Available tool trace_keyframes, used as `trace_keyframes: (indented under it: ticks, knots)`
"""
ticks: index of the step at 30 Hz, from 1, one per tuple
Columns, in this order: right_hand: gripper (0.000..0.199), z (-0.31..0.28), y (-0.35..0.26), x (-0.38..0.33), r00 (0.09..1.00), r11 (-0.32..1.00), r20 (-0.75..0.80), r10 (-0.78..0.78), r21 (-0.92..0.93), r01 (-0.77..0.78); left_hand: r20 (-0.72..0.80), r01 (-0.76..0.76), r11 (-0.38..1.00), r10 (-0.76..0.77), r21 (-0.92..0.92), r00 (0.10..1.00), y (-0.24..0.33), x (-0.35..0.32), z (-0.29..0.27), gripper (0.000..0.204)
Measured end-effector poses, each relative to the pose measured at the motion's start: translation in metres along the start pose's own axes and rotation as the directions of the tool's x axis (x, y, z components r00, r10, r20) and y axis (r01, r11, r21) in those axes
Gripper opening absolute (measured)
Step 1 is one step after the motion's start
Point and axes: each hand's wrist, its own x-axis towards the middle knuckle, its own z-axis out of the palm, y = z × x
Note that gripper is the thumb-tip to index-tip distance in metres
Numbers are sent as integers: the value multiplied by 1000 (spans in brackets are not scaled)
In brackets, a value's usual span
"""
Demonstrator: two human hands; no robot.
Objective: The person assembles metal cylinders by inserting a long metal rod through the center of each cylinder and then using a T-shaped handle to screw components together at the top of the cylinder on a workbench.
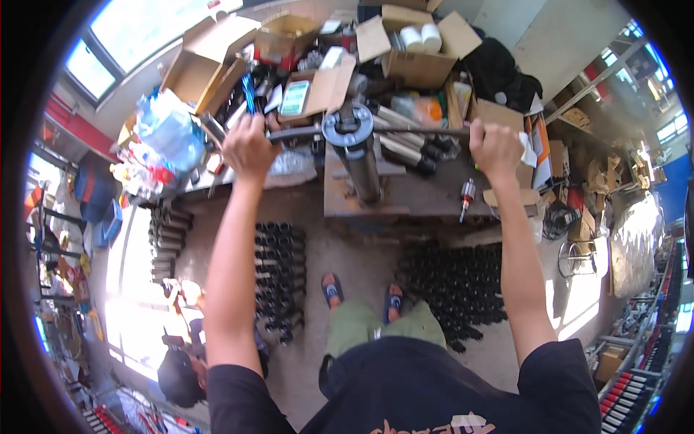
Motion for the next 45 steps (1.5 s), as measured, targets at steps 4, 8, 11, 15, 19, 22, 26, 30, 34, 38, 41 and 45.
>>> trace_keyframes:
  ticks: [4, 8, 11, 15, 19, 22, 26, 30, 34, 38, 41, 45]
  knots:
    - [49, 9, -17, 0, 993, 994, -80, 89, 71, -84, -177, -38, 999, 32, -30, 984, -10, -1, 2, 32]
    - [50, -6, -17, -4, 988, 988, -32, 152, -19, -153, -207, -106, 987, 79, -124, 975, -12, -13, 24, 30]
    - [52, -43, -45, -46, 979, 978, 34, 199, -65, -197, -183, -174, 957, 133, -233, 974, -36, -6, 45, 30]
    - [49, -66, -51, -81, 930, 945, 165, 327, -32, -327, -144, -26, 990, 6, -138, 990, -16, 19, 36, 26]
    - [44, -49, -9, -50, 946, 951, 99, 307, -13, -308, 901, 888, -454, -413, -75, -135, 116, -22, -11, 106]
    - [42, -39, 14, -24, 986, 982, 60, 159, 96, -164, 827, -143, -841, 539, 521, -160, 136, -43, 44, 57]
    - [34, 20, 192, -91, 984, 985, 50, 170, 10, -170, 965, -11, -969, 248, 248, -88, 150, -38, 2, 40]
    - [46, 60, 321, -324, 846, 834, 205, 492, 169, -526, 902, 214, -953, 279, 217, 329, 184, -72, -108, 53]
    - [70, 38, 130, -421, 451, 266, 765, 460, 366, -892, 758, 395, -916, 213, -64, 616, 201, -74, -144, 66]
    - [71, 69, 43, -449, 168, 49, 843, 511, 167, -985, 681, 372, -910, 156, -183, 716, 213, -52, -159, 66]
    - [78, 99, 33, -442, 69, 29, 859, 508, 63, -998, 642, 392, -883, 146, -259, 752, 217, -45, -161, 73]
    - [85, 135, 25, -412, 72, 134, 835, 546, -2, -991, 698, 469, -803, 96, -367, 710, 213, -49, -167, 71]
